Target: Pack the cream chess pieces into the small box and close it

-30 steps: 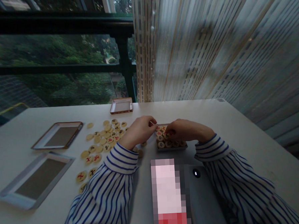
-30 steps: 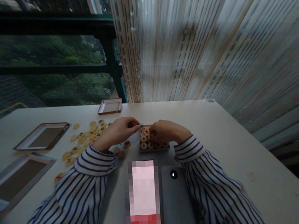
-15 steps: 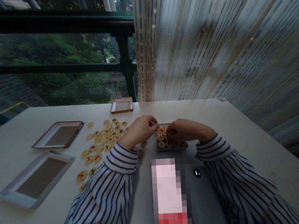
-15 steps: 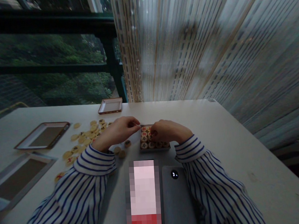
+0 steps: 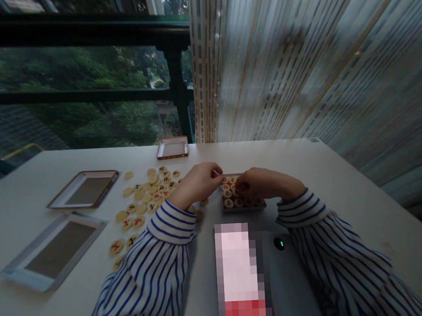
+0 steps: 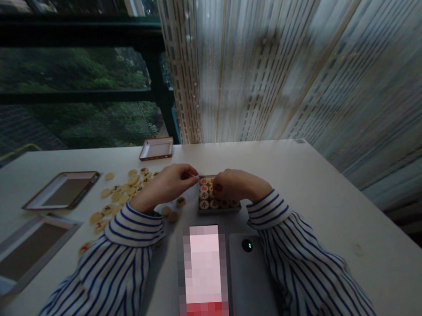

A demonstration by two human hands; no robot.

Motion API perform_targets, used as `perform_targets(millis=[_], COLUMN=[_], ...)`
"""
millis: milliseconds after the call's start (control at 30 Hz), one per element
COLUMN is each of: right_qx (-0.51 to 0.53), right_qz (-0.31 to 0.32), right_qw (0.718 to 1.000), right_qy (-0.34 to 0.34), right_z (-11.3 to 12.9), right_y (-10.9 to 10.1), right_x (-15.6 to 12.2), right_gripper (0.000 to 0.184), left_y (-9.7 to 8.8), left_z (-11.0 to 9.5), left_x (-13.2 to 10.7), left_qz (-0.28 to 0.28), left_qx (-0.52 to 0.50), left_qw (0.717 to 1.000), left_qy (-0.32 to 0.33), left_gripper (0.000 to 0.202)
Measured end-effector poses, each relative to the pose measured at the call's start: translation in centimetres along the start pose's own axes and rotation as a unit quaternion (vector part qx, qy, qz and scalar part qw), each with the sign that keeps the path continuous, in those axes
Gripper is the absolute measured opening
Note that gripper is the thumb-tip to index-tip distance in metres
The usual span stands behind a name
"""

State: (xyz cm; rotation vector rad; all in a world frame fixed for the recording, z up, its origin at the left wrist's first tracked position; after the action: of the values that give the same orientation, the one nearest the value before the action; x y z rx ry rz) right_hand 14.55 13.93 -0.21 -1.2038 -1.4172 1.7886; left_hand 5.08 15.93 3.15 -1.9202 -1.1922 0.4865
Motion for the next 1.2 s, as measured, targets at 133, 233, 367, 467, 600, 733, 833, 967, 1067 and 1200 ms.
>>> perform_targets(millis=[133, 233, 367, 467, 600, 733, 833, 967, 1067, 1200], right_qx=[-0.005, -0.01, -0.008, -0.012, -0.01, -0.012, -0.012, -0.009, -0.008, -0.004], right_qz=[0.0, 0.002, 0.01, 0.011, 0.013, 0.026, 0.026, 0.018, 0.011, -0.001], right_qw=[1.0, 1.0, 1.0, 1.0, 1.0, 1.0, 1.0, 1.0, 1.0, 1.0], right_qy=[-0.006, -0.009, -0.004, -0.005, -0.006, 0.002, 0.002, -0.006, -0.007, -0.011], right_z=[0.05, 0.12, 0.08, 0.15, 0.25, 0.21, 0.23, 0.33, 0.31, -0.01], right_y=[0.08, 0.1, 0.23, 0.28, 0.21, 0.27, 0.24, 0.2, 0.19, 0.22], right_x=[0.03, -0.03, -0.08, -0.05, -0.05, -0.09, -0.09, -0.07, -0.04, 0.0], right_gripper=[0.025, 0.025, 0.027, 0.026, 0.025, 0.027, 0.027, 0.025, 0.025, 0.024], left_y=[0.06, 0.12, 0.03, 0.04, 0.13, 0.17, 0.15, 0.23, 0.23, 0.19], left_z=[0.13, 0.15, 0.01, 0.11, 0.18, 0.11, 0.12, 0.23, 0.15, 0.1], left_x=[0.02, 0.01, -0.02, -0.01, 0.01, 0.02, 0.04, 0.04, 0.02, 0.03], left_qz=[0.002, 0.005, 0.001, 0.002, 0.006, 0.009, 0.008, 0.008, 0.008, 0.005], left_qx=[0.001, 0.008, 0.006, 0.001, 0.003, 0.018, 0.022, 0.018, 0.017, 0.019], left_qw=[1.0, 1.0, 1.0, 1.0, 1.0, 1.0, 1.0, 1.0, 1.0, 1.0], left_qy=[-0.003, -0.003, 0.003, 0.0, -0.001, 0.001, 0.001, -0.001, 0.002, 0.005], left_gripper=[0.026, 0.026, 0.025, 0.026, 0.028, 0.028, 0.028, 0.028, 0.028, 0.027])
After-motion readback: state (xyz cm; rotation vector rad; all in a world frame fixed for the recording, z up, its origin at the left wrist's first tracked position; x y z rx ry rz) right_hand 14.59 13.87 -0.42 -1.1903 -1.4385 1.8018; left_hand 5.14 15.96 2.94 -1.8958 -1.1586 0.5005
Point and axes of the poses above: each hand's wrist, its own x-axis towards the middle knuckle, its own y-axis out of the palm, z = x × y, the point moved 10 cm from there along x, towards the middle knuckle, and after that the axes turned 1 degree about -x, right-handed, at the moved point
